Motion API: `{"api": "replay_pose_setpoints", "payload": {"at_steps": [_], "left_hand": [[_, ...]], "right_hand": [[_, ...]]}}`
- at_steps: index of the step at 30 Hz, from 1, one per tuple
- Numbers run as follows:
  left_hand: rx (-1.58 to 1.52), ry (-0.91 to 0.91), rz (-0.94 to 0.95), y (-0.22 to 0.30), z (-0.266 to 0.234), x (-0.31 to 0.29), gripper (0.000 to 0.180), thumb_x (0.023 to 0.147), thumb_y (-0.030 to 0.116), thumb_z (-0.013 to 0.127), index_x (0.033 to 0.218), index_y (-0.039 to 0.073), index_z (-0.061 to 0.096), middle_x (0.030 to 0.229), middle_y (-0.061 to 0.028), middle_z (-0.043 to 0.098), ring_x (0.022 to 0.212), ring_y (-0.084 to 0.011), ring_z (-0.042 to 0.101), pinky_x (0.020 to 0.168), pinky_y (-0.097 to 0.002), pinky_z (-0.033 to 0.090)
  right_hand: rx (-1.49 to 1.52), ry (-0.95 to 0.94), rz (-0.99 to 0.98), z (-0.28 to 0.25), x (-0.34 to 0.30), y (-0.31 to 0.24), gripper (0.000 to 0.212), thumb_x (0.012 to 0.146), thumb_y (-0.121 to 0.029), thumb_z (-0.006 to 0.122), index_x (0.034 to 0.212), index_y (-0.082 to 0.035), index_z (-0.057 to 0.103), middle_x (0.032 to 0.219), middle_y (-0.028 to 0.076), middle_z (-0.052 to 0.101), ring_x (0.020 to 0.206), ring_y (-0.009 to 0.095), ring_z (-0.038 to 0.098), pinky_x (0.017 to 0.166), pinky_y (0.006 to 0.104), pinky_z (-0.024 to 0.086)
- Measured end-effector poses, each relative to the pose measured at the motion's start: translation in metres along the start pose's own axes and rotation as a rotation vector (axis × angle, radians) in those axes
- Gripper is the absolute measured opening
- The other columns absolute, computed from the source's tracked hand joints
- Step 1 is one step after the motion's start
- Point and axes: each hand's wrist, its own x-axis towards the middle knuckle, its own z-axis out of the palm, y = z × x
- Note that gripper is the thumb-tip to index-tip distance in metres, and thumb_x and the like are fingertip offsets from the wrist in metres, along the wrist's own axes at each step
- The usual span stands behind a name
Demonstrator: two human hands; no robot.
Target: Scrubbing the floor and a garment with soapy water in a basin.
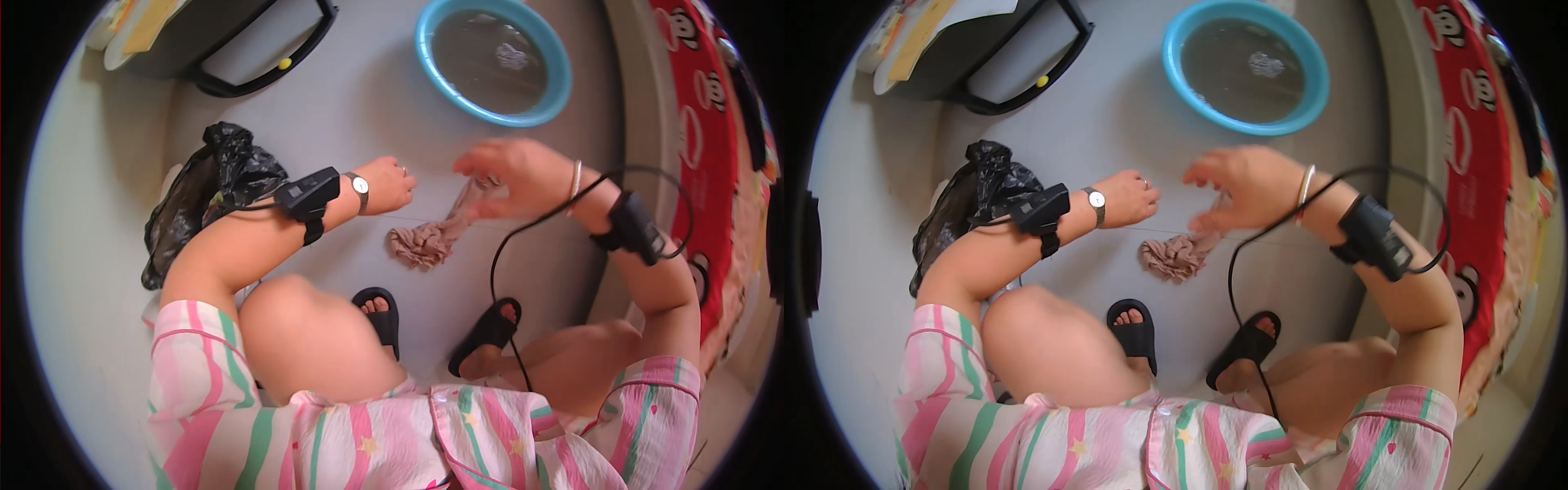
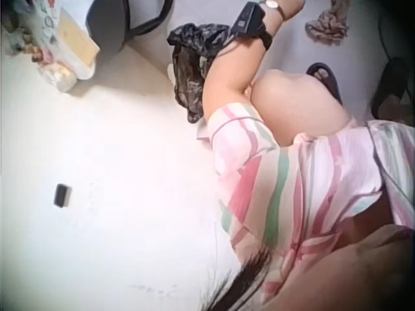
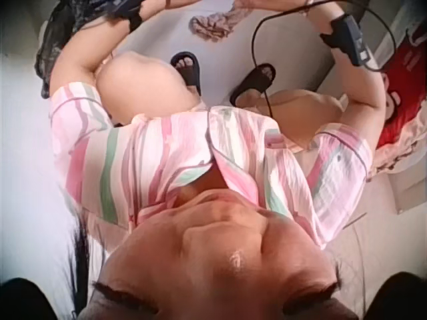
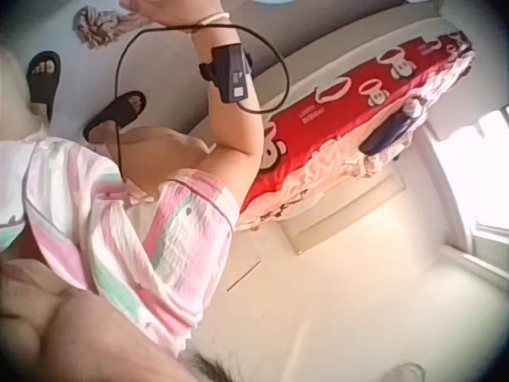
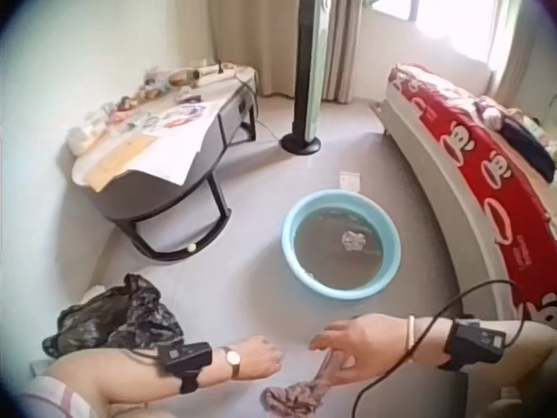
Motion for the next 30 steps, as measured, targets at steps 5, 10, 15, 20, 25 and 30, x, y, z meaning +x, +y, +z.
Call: {"api": "replay_pose_setpoints", "payload": {"at_steps": [5,10,15,20,25,30], "left_hand": [[-0.358,-0.148,-0.158,0.047,0.005,-0.009,0.046,0.089,0.024,0.063,0.135,0.02,0.058,0.141,-0.0122,0.053,0.124,-0.0288,0.058,0.09,-0.0463,0.051],[-0.461,-0.157,-0.443,0.149,0.037,0.034,0.083,0.084,0.038,0.074,0.156,0.035,0.033,0.168,-0.0117,0.014,0.151,-0.0412,0.019,0.106,-0.0707,0.033],[-0.494,0.317,-0.703,0.204,0.069,0.072,0.05,0.081,0.02,0.074,0.128,0.03,0.063,0.153,-0.0102,0.04,0.138,-0.0324,0.04,0.102,-0.0582,0.039],[-0.671,0.41,-0.757,0.185,0.054,0.08,0.028,0.078,0.011,0.072,0.104,0.021,0.071,0.137,-0.0108,0.051,0.121,-0.03,0.05,0.096,-0.0471,0.044],[-0.67,0.523,-1.206,0.162,0.057,0.073,0.05,0.086,0.013,0.066,0.134,0.012,0.056,0.15,-0.019,0.04,0.133,-0.0438,0.04,0.108,-0.057,0.035],[-0.607,0.381,-1.335,0.166,0.088,0.093,0.078,0.088,0.018,0.069,0.155,0.009,0.031,0.164,-0.0242,0.014,0.152,-0.0482,0.009,0.12,-0.0616,0.014]], "right_hand": [[-0.302,-0.107,0.119,0.077,-0.03,0.093,0.089,0.077,-0.076,0.066,0.14,-0.016,0.056,0.141,0.022,0.049,0.128,0.048,0.049,0.099,0.0622,0.045],[-0.323,0.074,0.332,0.146,-0.041,0.16,0.084,0.078,-0.075,0.066,0.144,-0.024,0.054,0.155,0.02,0.032,0.144,0.059,0.02,0.106,0.0757,0.031],[-0.255,0.637,0.028,0.18,-0.025,0.204,0.042,0.072,-0.009,0.077,0.113,-0.015,0.067,0.134,0.009,0.052,0.121,0.042,0.047,0.099,0.0496,0.049],[-0.246,0.751,-0.269,0.136,0.014,0.186,0.027,0.071,-0.01,0.072,0.096,-0.011,0.063,0.117,0.003,0.06,0.111,0.033,0.054,0.094,0.0445,0.048],[-0.426,0.557,-0.002,0.14,0.068,0.179,0.053,0.079,-0.047,0.069,0.113,-0.007,0.066,0.133,0.015,0.055,0.136,0.044,0.039,0.111,0.0646,0.027],[-0.307,0.785,0.017,0.185,0.116,0.188,0.064,0.086,-0.049,0.066,0.135,-0.008,0.059,0.157,0.017,0.035,0.148,0.045,0.022,0.118,0.0659,0.018]]}}
